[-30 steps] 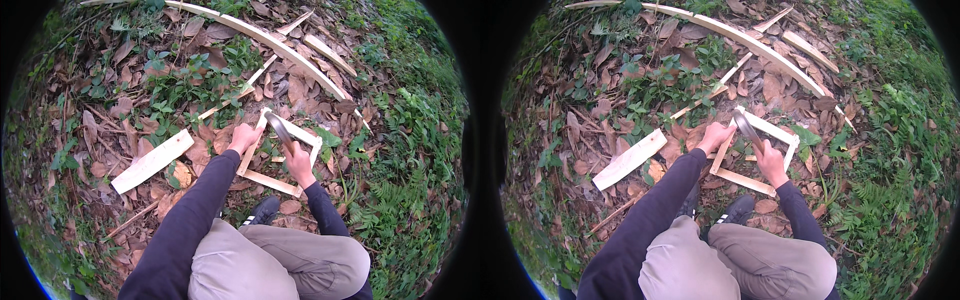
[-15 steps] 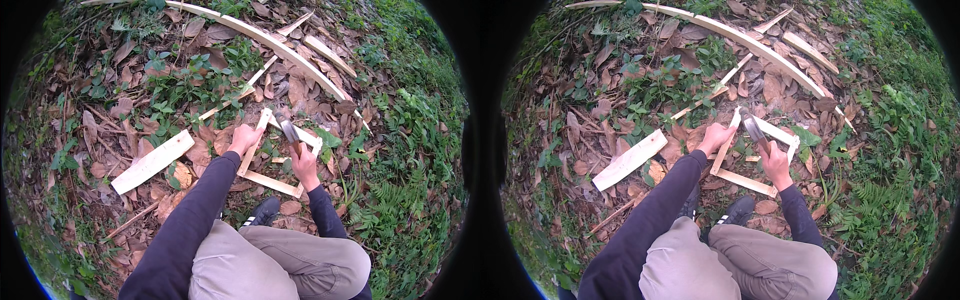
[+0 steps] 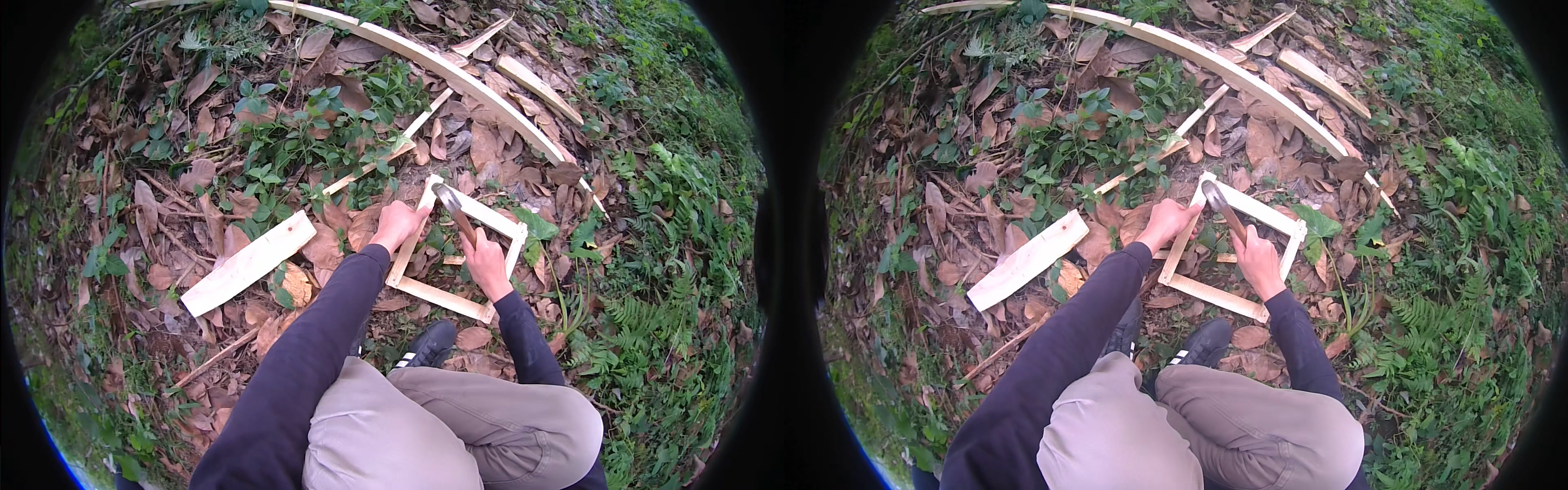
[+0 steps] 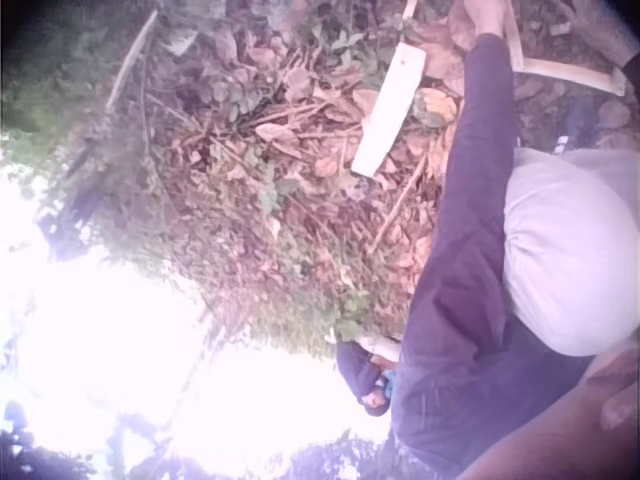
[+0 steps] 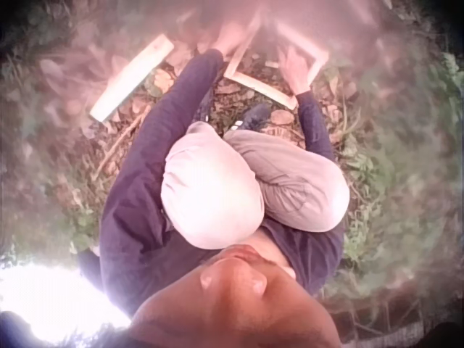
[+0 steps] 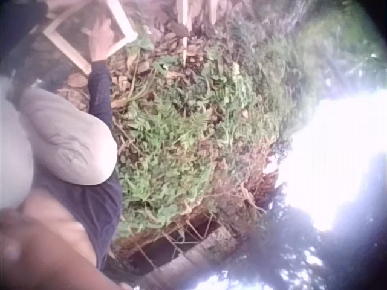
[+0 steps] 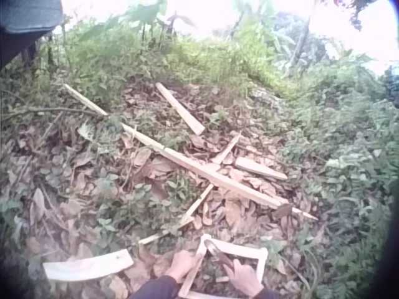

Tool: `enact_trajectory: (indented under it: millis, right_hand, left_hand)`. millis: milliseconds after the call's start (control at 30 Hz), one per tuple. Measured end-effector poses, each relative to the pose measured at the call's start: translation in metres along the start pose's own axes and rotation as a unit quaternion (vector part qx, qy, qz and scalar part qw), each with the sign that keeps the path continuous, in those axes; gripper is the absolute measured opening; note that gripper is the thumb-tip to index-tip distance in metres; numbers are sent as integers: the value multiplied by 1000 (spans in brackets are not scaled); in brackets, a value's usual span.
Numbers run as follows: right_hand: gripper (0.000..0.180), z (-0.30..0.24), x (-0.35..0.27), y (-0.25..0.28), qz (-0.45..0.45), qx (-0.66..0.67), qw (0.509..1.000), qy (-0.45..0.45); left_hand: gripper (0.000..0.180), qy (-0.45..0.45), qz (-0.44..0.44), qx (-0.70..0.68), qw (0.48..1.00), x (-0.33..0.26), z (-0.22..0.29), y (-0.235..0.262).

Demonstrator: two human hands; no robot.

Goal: The person assembles a small square wooden frame on the forest floor using a hammer. They position wooden slats to form a square and repeatedly strike the joints to secure them. The person occasionally lifts the frame to inspect the connections and repositions it on the ground.

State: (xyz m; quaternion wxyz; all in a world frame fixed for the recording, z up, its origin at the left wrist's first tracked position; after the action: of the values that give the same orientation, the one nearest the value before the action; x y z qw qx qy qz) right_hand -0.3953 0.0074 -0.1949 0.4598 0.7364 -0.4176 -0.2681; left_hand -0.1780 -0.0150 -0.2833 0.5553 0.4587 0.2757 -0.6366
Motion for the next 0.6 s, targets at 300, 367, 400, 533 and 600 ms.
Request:
enact_trajectory:
  millis: [300, 367, 400, 533, 600]
  right_hand:
    - [22, -15, 0, 22, 103, 70, 992, 26]
    - [22, -18, -3, 26, 116, 65, 990, 34]
    - [22, -12, -9, 19, 100, 56, 993, 28]
    - [21, -1, -5, 3, 38, 14, 999, 33]
    - [19, -11, -4, 17, 56, 30, 997, 45]
  left_hand:
    - [54, -16, -19, -35, 999, -3, -1, 1]
    - [53, -12, -27, -46, 999, -6, 0, -2]
    - [53, -10, -29, -45, 999, -7, 0, -4]
    - [50, -26, -24, -61, 998, 12, -11, -5]
    - [49, -7, -38, -51, 998, 2, -3, -7]
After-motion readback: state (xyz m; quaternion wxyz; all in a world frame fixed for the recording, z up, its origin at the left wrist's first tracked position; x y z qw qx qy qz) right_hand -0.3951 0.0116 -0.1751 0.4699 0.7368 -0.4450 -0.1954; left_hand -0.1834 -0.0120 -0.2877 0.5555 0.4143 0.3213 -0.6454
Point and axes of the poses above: each hand's wrist, its own x-axis towards the middle knuckle, its own y-axis out of the back of the hand, z = x × y, the point moved 3 cm from there along x, towards the middle knuckle, and after that the axes turned 14 degrees about y, right-handed, at the moved point
